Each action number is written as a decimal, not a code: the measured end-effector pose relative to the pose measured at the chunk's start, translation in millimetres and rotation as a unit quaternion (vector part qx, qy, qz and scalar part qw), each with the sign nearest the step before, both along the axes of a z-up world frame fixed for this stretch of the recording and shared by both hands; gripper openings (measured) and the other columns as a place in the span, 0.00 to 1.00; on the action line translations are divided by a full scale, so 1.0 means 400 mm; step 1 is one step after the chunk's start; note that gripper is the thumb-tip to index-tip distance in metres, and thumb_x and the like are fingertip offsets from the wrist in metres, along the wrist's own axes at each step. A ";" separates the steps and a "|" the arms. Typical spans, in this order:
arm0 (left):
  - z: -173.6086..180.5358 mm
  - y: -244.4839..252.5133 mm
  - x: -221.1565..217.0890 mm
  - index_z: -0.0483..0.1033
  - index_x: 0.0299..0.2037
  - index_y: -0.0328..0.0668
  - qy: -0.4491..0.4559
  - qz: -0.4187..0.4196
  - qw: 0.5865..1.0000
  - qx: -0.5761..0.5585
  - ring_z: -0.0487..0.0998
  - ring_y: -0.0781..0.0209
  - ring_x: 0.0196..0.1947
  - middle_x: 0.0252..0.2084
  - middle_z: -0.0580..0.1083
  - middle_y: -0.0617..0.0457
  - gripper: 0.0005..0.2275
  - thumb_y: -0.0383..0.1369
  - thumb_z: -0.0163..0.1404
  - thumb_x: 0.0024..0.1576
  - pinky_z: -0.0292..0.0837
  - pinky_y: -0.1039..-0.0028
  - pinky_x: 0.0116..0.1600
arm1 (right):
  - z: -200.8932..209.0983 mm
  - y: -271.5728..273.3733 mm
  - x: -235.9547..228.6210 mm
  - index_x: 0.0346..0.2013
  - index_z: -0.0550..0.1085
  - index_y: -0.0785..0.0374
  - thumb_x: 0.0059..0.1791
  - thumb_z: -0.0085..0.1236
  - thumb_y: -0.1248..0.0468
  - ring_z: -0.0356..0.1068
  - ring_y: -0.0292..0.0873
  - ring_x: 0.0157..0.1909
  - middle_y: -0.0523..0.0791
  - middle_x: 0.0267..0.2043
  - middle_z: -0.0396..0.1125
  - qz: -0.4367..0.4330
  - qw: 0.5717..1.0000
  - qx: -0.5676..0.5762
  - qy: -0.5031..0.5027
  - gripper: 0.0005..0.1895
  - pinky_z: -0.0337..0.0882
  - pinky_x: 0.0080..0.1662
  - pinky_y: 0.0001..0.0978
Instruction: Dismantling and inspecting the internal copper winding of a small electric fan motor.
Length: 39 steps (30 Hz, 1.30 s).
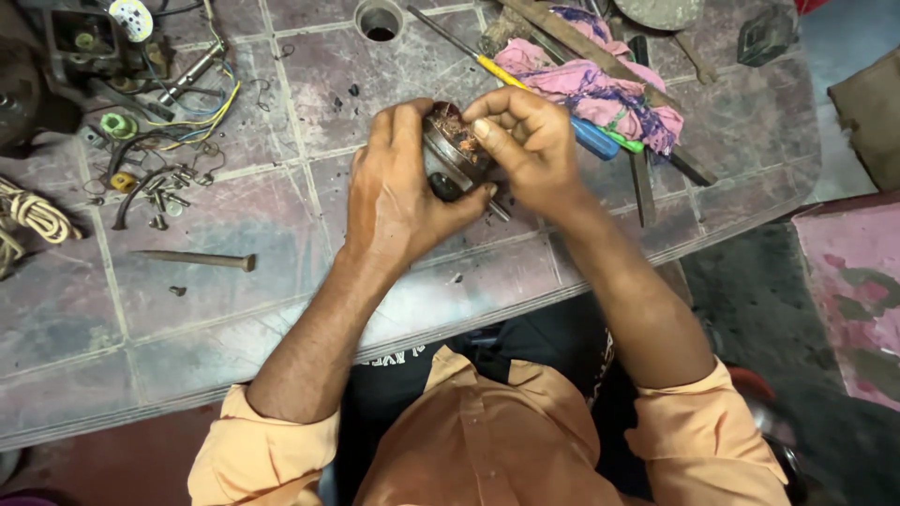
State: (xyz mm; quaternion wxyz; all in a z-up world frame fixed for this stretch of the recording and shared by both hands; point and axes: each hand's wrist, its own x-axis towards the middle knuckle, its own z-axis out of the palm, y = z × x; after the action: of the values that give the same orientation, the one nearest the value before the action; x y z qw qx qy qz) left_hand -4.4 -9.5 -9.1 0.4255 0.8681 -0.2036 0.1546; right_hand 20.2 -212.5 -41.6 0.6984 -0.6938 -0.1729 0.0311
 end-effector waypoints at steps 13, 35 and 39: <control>0.009 0.007 -0.001 0.65 0.59 0.35 0.017 -0.018 1.000 0.014 0.76 0.40 0.52 0.54 0.71 0.38 0.40 0.41 0.73 0.39 0.72 0.54 0.53 | 0.015 -0.046 -0.016 0.55 0.74 0.68 0.55 0.57 0.66 0.74 0.33 0.50 0.43 0.47 0.75 -0.035 0.996 0.062 0.045 0.14 0.74 0.56 0.26; -0.002 -0.010 -0.003 0.65 0.59 0.37 0.009 0.016 0.999 0.051 0.76 0.45 0.53 0.54 0.73 0.41 0.38 0.48 0.69 0.44 0.64 0.51 0.52 | 0.157 0.056 -0.117 0.46 0.72 0.68 0.48 0.63 0.74 0.73 0.52 0.43 0.49 0.42 0.71 -0.175 0.825 -0.382 -0.379 0.14 0.73 0.46 0.42; 0.004 -0.012 -0.006 0.66 0.60 0.37 0.029 0.023 0.998 0.050 0.76 0.46 0.53 0.54 0.73 0.42 0.39 0.46 0.70 0.42 0.64 0.51 0.51 | 0.086 0.046 -0.109 0.51 0.68 0.69 0.47 0.60 0.77 0.72 0.42 0.39 0.49 0.42 0.70 -0.166 0.879 -0.317 -0.316 0.18 0.73 0.42 0.32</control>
State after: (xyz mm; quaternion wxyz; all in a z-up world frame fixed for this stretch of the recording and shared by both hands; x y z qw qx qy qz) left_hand -6.9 -14.2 -7.5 0.3837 0.8967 -0.1791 0.1287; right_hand -23.4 -194.0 -7.0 0.3441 -0.8695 -0.2476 -0.2534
